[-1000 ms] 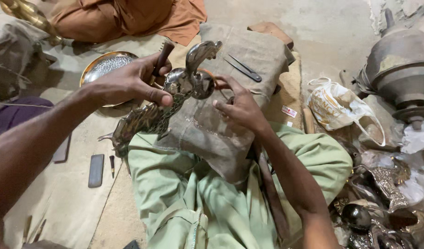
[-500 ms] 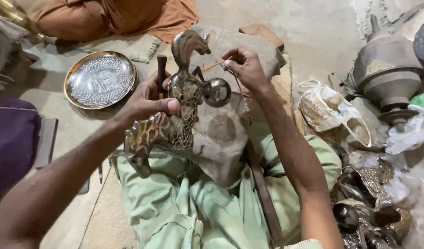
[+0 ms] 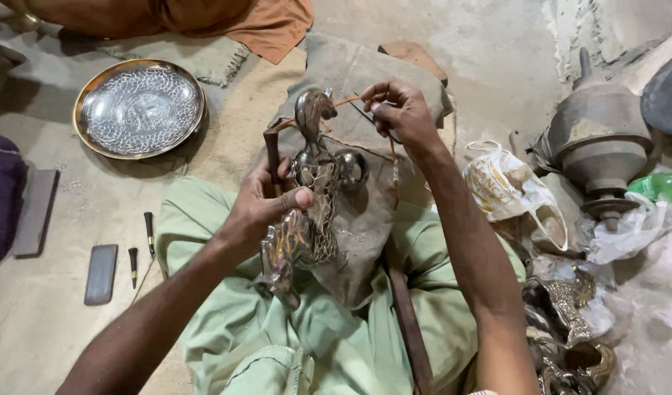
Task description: The person sits on the floor and uses a hammer and chisel to shape a metal object. They repeatedly strike the chisel with the hammer while holding the object steady on a cloth pad.
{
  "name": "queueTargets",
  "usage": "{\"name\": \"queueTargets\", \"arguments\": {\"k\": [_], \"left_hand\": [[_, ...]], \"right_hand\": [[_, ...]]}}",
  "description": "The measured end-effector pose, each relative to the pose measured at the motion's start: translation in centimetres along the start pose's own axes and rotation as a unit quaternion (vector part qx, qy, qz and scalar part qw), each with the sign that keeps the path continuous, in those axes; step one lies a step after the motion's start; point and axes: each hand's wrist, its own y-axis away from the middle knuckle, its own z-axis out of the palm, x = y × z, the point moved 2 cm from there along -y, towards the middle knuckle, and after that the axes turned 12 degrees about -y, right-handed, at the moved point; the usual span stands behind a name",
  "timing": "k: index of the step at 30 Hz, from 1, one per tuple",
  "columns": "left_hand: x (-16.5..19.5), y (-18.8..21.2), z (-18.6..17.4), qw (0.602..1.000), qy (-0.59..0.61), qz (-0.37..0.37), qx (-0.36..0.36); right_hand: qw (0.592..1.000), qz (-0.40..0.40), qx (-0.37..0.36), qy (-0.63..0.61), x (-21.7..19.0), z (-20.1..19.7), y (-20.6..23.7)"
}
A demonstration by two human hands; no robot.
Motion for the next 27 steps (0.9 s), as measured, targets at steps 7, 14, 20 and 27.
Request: {"name": "queueTargets", "arguments": {"k": [7,14,20,27], "left_hand": [[5.5,7.3,-1.9,0.989,-0.118,-0.071,0.05],[6.1,16.5,-2.1,0.962,-0.154,-0.224,0.03],[5.4,17.9,-0.6,0.965,-0.117,-0.235,-0.008],[1.0,14.5,0.8,0.959,-0.168,-0.225,-0.04]], "right_hand": [[0.983,-0.061,0.002,0.172,3.9,-1.4,1.7],[0.922,-0.165,0.095,0.336,5.2,-1.4,7.4],[0.924,-0.116,0.133,0.341,6.8,-3.3,13.9],[0.77,0.164,0.213,0.579,11.1,-10.1,20.0]]}}
